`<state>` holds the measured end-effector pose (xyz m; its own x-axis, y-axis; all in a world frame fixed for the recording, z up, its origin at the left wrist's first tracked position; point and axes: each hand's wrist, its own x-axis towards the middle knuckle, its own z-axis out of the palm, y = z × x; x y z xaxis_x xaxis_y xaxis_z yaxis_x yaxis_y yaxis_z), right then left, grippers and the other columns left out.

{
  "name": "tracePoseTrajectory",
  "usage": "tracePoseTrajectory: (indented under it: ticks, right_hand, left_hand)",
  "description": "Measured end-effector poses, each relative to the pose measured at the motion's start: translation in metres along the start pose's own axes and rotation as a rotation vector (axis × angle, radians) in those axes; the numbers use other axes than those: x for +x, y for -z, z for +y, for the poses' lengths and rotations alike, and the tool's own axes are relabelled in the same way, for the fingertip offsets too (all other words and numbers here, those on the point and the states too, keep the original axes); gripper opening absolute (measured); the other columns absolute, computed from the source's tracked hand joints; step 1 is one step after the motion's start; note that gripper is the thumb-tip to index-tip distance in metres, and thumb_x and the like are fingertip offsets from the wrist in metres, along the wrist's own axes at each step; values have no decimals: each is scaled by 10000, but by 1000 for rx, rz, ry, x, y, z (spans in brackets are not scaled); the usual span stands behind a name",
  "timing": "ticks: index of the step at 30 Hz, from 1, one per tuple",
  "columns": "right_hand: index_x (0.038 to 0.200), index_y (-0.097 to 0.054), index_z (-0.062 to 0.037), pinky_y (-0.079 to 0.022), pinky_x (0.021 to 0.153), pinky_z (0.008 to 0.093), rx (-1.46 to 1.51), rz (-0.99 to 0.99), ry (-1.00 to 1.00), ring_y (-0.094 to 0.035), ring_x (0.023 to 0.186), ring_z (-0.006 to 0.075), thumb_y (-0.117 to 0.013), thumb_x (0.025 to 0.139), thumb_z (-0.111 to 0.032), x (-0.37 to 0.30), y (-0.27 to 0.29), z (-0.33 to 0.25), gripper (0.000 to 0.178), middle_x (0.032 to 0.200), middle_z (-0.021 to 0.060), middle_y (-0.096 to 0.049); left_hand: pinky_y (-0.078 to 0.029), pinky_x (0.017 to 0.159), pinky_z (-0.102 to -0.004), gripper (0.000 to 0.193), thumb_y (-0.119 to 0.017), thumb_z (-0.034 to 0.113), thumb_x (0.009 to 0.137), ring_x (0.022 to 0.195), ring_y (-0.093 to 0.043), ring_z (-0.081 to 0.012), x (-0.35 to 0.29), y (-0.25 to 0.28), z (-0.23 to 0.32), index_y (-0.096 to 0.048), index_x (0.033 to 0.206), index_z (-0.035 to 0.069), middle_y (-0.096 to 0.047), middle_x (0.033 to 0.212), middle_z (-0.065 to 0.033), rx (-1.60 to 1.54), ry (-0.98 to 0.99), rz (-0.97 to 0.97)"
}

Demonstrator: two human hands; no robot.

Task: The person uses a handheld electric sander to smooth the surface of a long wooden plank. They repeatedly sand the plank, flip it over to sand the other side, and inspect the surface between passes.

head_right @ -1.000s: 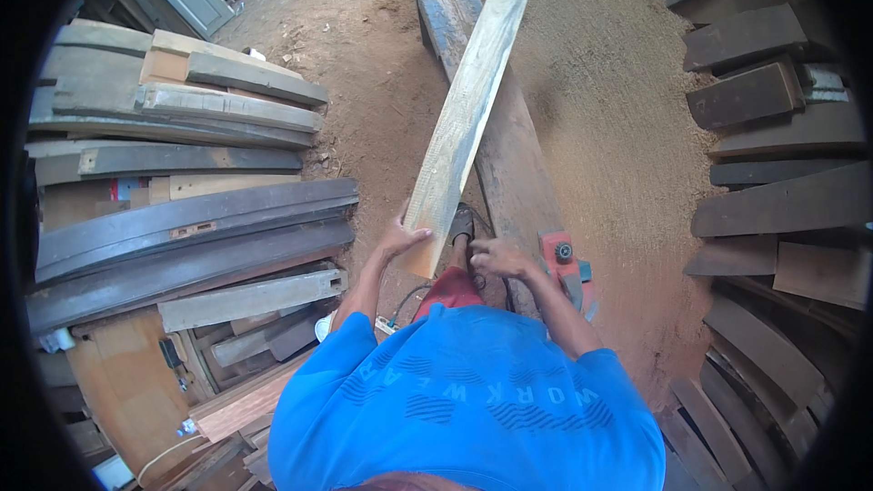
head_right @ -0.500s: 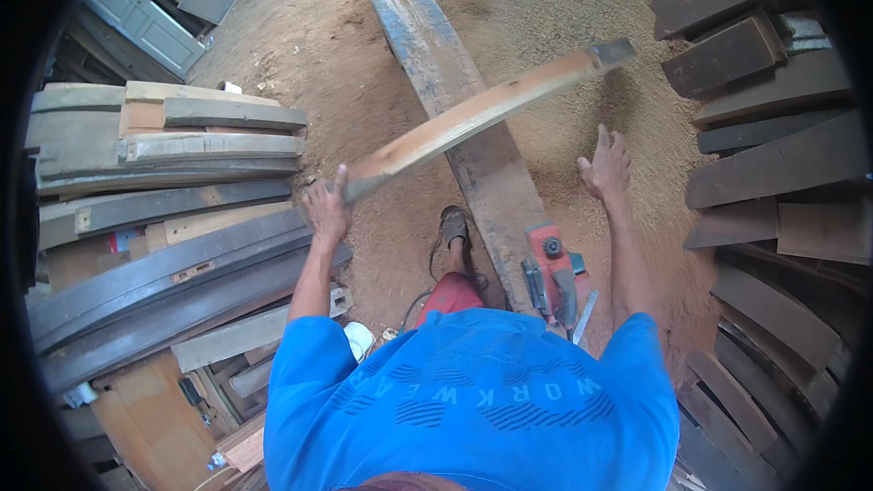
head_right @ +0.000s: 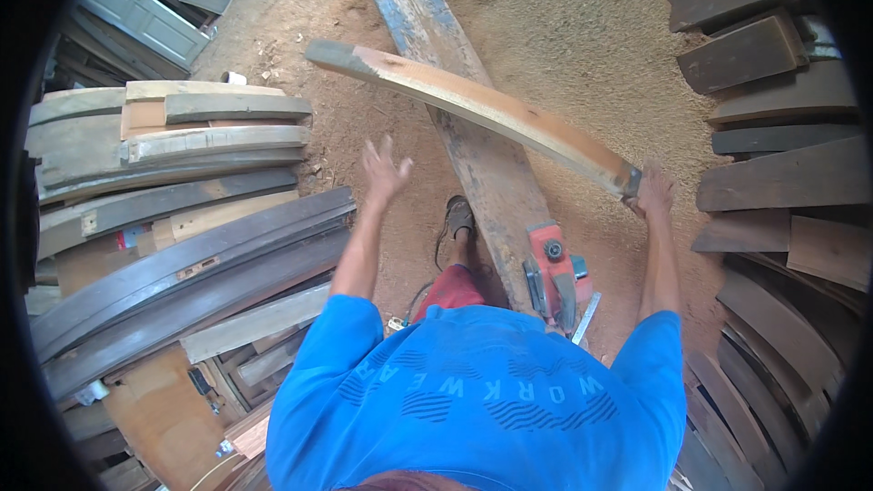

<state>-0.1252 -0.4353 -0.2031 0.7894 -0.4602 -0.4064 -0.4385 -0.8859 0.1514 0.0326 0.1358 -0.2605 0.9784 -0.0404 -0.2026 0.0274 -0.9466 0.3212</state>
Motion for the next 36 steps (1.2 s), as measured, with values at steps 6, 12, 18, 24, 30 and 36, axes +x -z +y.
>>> tracePoseTrajectory:
  ticks: [6,12,18,24,30,36]
  right_hand:
    - [1279,-563,-21,-471,1035,534,352,-111,-4,-599,1223,424,-935,618,-347,-45,-17,-11,825,1286,214,-649]
    - [1300,-578,41,-532,981,470,501,-38,116,-675,1099,419,-919,656,-340,-82,-31,-19,823,1200,241,-697]
    - [1295,-628,66,-558,921,409,1010,-453,122,-716,1020,330,-799,829,-483,-67,3,-8,740,1196,239,-717]
    - [1288,-661,52,-577,880,399,1057,-732,182,-728,979,306,-556,1020,-528,-91,50,-76,647,1133,248,-728]
    - [1376,-586,62,-577,911,406,1278,-824,125,-718,1014,292,-548,1047,-492,-132,33,-163,645,1153,233,-725]
    - [1499,-353,135,-436,1116,498,849,-174,492,-546,1306,472,-657,949,-516,-150,-17,-232,905,1379,378,-537]
  left_hand:
    - [-157,1243,-617,806,-693,502,882,1519,-201,-541,-138,-94,-2,-471,1540,92,-246,1601,-406,-117,51,-531]
    - [-210,1227,-605,751,-695,485,882,1506,-260,-517,-202,-111,6,-526,1491,80,-352,1567,-374,-220,39,-579]
    - [-365,1167,-549,752,-732,404,890,1442,-381,-500,-150,-55,69,-483,1503,45,-393,1553,-346,-525,-62,-301]
    - [-415,1151,-497,998,-773,357,898,1370,-490,-370,-147,-48,177,-158,1606,13,-430,1510,-271,-1676,125,-470]
    - [-501,1056,-441,883,-795,266,883,1177,-613,-321,-150,-31,174,-254,1523,-14,-584,1330,-205,-1780,235,-327]
    - [-537,970,-407,832,-775,336,901,1105,-658,-295,-135,-40,118,-314,1496,-18,-631,1240,-189,-1040,151,-76]
